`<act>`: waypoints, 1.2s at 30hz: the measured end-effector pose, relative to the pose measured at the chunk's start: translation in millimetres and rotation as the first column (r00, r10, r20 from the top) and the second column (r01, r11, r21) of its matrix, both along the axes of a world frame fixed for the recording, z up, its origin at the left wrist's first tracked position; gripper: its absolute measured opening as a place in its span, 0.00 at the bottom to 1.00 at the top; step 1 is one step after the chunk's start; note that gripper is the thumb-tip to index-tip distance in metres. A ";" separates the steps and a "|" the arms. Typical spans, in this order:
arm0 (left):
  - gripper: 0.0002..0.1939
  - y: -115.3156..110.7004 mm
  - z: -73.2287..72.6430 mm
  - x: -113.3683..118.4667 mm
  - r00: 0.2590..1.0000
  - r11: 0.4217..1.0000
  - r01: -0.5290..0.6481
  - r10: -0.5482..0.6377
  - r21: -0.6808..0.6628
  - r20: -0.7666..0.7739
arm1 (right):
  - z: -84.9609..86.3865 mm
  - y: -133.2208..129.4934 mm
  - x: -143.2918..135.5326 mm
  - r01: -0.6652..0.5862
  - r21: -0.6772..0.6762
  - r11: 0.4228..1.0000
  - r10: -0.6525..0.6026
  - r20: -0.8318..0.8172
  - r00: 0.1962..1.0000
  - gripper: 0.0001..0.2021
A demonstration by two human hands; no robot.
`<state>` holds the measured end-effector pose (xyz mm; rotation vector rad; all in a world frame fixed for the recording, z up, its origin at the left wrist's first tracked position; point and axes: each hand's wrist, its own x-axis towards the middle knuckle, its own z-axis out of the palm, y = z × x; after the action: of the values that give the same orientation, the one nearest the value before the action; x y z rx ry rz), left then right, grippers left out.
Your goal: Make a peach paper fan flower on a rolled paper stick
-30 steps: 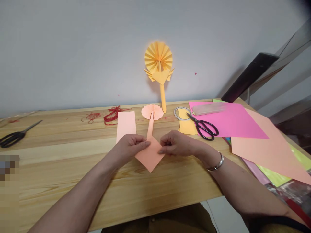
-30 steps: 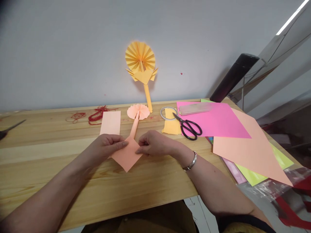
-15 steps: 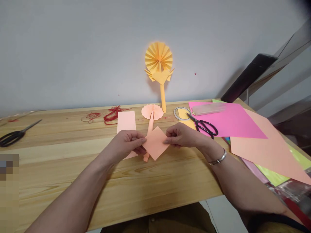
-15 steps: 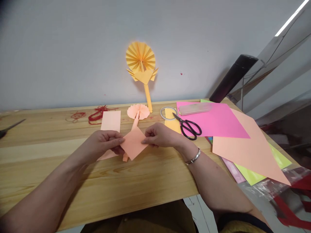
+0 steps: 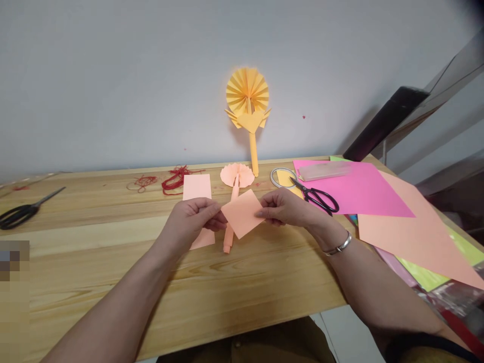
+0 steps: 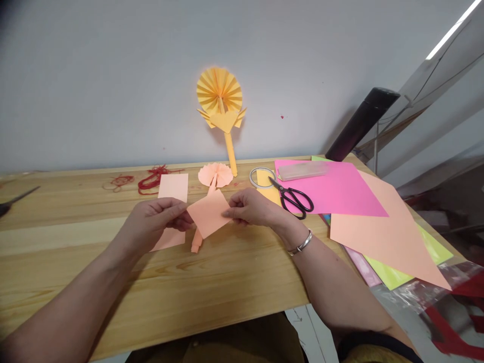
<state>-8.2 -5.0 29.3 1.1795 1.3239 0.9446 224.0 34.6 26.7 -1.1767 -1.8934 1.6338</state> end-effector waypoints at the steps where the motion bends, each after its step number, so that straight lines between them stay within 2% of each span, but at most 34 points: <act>1: 0.12 0.5 -1.7 0.4 0.999 1.000 -0.029 0.028 0.008 0.041 | -1.5 0.4 -1.0 0.031 -0.010 0.999 -0.031 -0.020 0.999 0.13; 3: 0.13 0.9 -5.2 1.8 0.991 0.999 -0.049 0.050 -0.010 0.125 | -5.3 1.3 -3.8 0.095 -0.033 0.995 -0.097 -0.075 0.993 0.14; 5: 0.14 0.0 -8.2 4.6 0.985 0.998 -0.004 0.016 -0.067 0.173 | -9.4 1.9 -7.8 0.144 -0.062 0.988 -0.151 -0.138 0.979 0.15; 8: 0.14 -3.9 -10.5 10.5 0.985 0.987 0.063 -0.038 -0.151 0.166 | -13.7 0.6 -14.8 0.191 -0.098 0.977 -0.206 -0.184 0.961 0.15; 11: 0.12 -7.4 -10.5 15.8 0.989 0.977 0.069 -0.040 -0.200 0.143 | -14.7 -2.7 -20.4 0.213 -0.101 0.972 -0.228 -0.176 0.958 0.16; 17: 0.11 -8.6 -9.6 18.1 0.993 0.981 0.035 -0.012 -0.188 0.119 | -11.5 -5.7 -22.1 0.190 -0.102 0.976 -0.206 -0.169 0.964 0.17; 23: 0.11 -9.9 -0.4 21.8 0.996 0.987 0.038 -0.024 -0.155 0.090 | -11.9 -5.1 -19.8 0.094 -0.222 0.970 -0.141 -0.205 0.969 0.21; 29: 0.13 -8.8 11.1 28.3 0.991 0.975 0.083 -0.059 -0.205 0.121 | -12.4 -6.5 -19.7 0.097 -0.161 0.982 -0.137 -0.260 0.956 0.16; 33: 0.15 -6.5 3.5 30.3 0.962 0.968 0.075 -0.008 -0.238 0.274 | -8.3 -7.3 -21.6 0.102 -0.179 0.979 -0.142 -0.230 0.963 0.16; 36: 0.14 -6.2 -8.5 31.7 0.931 0.987 0.024 0.036 -0.158 0.363 | -7.4 -8.7 -23.6 0.124 -0.186 0.975 -0.161 -0.196 0.967 0.14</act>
<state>23.5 -11.2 20.8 0.8278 1.0791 0.9876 200.4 25.9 19.3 -1.1278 -1.5276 1.7927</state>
